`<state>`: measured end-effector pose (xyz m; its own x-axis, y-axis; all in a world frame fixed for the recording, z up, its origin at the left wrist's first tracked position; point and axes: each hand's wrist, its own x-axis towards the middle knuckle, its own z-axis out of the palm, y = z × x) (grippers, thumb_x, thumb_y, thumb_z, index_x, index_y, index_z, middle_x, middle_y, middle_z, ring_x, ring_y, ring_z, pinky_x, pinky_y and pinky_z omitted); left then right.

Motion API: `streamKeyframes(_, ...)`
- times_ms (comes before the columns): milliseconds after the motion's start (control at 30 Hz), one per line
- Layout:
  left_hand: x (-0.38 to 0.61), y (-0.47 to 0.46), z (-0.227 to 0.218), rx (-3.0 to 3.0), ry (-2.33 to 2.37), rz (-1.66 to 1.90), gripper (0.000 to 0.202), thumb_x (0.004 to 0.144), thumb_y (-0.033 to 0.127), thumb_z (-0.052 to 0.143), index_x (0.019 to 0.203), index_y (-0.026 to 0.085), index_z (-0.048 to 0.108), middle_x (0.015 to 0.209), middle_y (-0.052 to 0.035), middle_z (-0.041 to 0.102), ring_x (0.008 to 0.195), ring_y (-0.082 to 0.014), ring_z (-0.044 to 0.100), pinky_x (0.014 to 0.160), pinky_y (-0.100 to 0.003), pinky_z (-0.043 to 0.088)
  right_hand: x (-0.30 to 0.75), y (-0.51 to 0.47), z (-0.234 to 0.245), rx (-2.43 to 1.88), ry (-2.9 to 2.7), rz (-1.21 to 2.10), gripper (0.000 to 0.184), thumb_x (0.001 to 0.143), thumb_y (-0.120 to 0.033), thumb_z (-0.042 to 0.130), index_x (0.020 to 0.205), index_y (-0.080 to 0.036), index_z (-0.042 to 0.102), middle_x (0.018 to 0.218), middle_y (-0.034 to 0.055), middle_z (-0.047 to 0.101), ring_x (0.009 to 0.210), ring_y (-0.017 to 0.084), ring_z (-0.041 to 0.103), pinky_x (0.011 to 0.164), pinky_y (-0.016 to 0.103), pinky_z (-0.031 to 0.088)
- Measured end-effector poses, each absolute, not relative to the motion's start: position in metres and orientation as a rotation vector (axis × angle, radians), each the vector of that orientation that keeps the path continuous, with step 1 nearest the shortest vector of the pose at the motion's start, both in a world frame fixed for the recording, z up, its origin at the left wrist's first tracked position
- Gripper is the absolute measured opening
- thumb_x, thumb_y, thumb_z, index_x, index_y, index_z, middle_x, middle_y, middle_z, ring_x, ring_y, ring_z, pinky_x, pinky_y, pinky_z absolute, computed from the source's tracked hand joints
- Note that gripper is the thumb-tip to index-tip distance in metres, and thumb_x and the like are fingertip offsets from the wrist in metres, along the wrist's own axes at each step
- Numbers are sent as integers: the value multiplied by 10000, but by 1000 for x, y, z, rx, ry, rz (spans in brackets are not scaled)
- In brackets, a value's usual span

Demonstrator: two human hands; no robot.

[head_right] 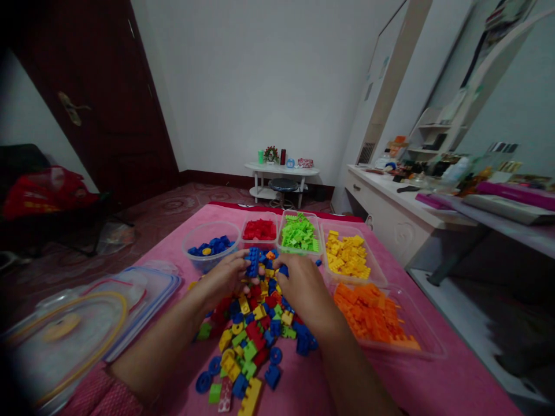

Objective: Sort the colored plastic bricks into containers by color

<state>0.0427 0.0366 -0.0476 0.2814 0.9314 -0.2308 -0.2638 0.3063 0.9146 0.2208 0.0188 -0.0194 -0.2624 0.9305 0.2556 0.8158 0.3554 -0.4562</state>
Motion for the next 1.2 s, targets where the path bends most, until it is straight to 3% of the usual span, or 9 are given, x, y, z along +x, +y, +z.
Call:
streamKeyframes(233,50,31,-48,596,619,675,379,844,507,445,998,175,541,673,-17,578,525,-137,615,348,-159,419,194,7,-17,-1214,-1956,407,327,719,-116,612,1027,-217,650,996,29,637,713,125,571,671,251,452)
streamKeyframes(467,30,41,-24,473,611,886,176,877,246,442,901,119,562,750,-67,616,500,-58,540,348,-89,332,202,9,-13,-1172,-1854,319,159,793,-184,563,911,-202,667,987,42,635,717,130,571,649,245,456)
streamKeyframes(533,17,46,-15,557,712,1091,192,873,226,427,914,110,575,807,-93,637,609,-85,594,460,-129,448,205,12,-15,-1188,-1844,284,150,805,-203,550,897,-201,669,975,47,638,736,140,577,641,245,452)
streamKeyframes(600,2,53,-12,732,904,1333,233,858,254,445,980,116,586,915,-108,652,824,-141,637,687,-230,532,206,14,-18,-1217,-1838,270,149,808,-209,544,890,-201,668,958,46,639,715,136,574,618,238,445)
streamKeyframes(700,-18,62,-18,1299,1441,1464,367,791,322,538,1107,145,598,1177,-115,602,1148,-224,527,965,-351,431,205,17,-24,-1269,-1861,289,149,803,-194,540,880,-202,666,935,33,636,641,114,554,598,231,435)
streamKeyframes(767,-28,65,-25,1742,1822,1338,413,765,320,560,1137,149,617,1283,-120,543,1241,-257,440,1052,-371,327,203,17,-27,-1283,-1890,294,149,800,-184,540,877,-206,666,922,23,638,644,112,556,620,236,433)
streamKeyframes(833,-33,66,-30,2040,2070,1117,384,794,320,511,1115,161,648,1253,-118,572,1211,-263,466,1051,-368,309,200,17,-30,-1274,-1918,291,149,799,-180,542,878,-211,665,923,17,642,687,121,569,650,242,432)
streamKeyframes(1000,-34,64,-32,2136,2369,575,360,832,372,422,1023,238,697,1014,-109,695,991,-283,605,864,-390,416,194,15,-33,-1251,-1970,307,138,809,-185,537,854,-209,666,901,17,651,744,137,582,670,247,422)
streamKeyframes(1200,-32,66,-29,2053,2398,305,400,846,425,366,952,260,714,978,-128,702,951,-302,623,808,-418,420,190,11,-32,-1238,-2001,289,161,821,-168,516,812,-212,670,797,8,654,719,140,583,657,246,406)
